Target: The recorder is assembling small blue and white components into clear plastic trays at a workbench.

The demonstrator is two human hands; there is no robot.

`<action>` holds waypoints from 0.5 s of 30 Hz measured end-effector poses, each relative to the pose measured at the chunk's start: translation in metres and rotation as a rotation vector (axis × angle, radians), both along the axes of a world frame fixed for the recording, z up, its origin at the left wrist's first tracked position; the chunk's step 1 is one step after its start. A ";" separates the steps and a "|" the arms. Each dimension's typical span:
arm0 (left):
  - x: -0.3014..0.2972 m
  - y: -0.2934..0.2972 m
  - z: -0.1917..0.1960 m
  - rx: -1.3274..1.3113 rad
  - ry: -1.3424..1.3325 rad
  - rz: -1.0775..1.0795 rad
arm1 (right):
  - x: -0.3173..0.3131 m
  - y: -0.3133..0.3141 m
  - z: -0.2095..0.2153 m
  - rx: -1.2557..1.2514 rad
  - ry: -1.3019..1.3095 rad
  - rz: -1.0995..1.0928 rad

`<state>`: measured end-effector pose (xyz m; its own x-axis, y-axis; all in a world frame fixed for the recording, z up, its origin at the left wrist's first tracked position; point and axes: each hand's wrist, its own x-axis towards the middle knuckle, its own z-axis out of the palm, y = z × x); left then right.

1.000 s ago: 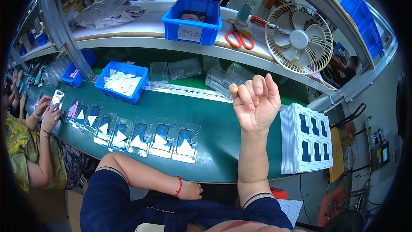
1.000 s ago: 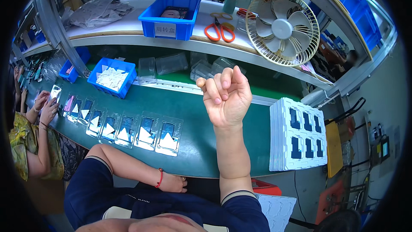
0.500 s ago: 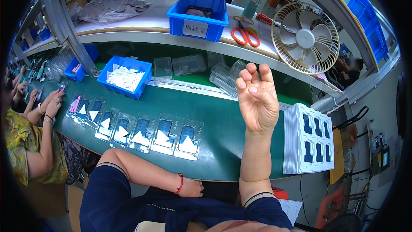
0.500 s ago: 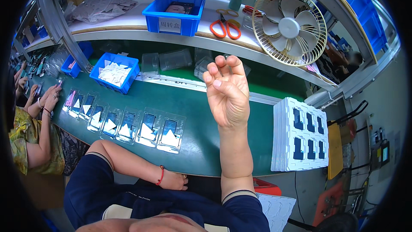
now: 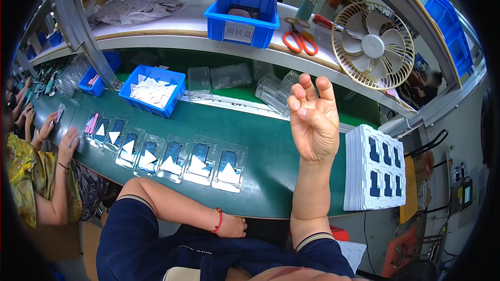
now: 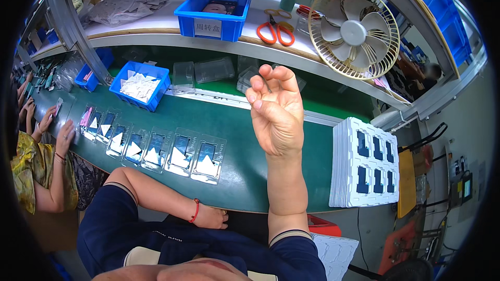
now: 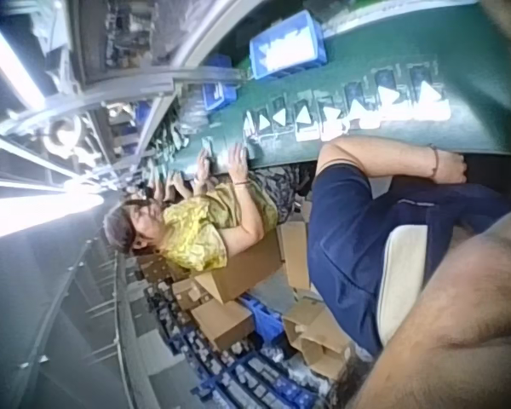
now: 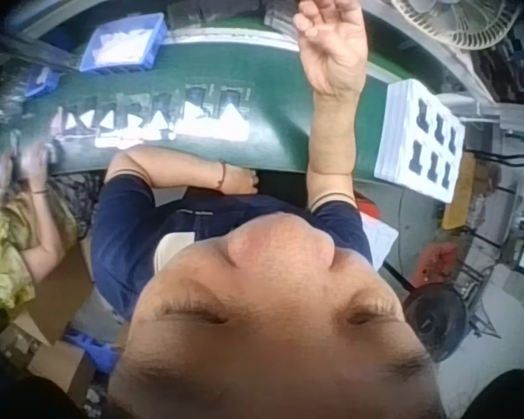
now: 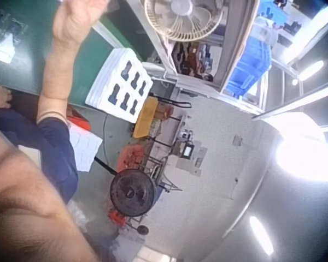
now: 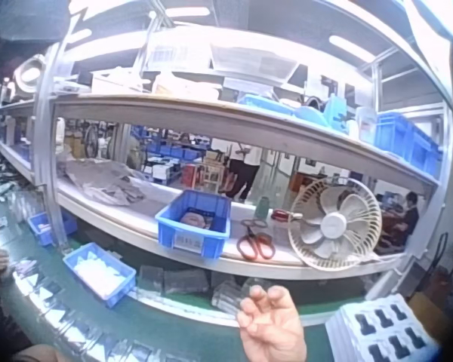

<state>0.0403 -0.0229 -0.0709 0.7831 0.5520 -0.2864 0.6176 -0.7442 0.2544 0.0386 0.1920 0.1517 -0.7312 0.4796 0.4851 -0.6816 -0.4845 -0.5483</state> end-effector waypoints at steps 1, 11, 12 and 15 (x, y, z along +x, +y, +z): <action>0.002 0.000 0.002 0.008 0.008 -0.006 | 0.002 -0.002 0.002 -0.004 0.002 0.011; 0.005 0.004 0.004 -0.022 -0.017 -0.016 | 0.122 -0.078 0.028 0.710 0.571 -0.966; 0.004 0.006 0.007 -0.010 -0.002 -0.040 | 0.121 -0.078 0.017 0.689 0.969 -0.944; 0.003 0.006 0.005 -0.003 -0.044 -0.017 | 0.112 -0.097 0.034 0.805 1.027 -1.499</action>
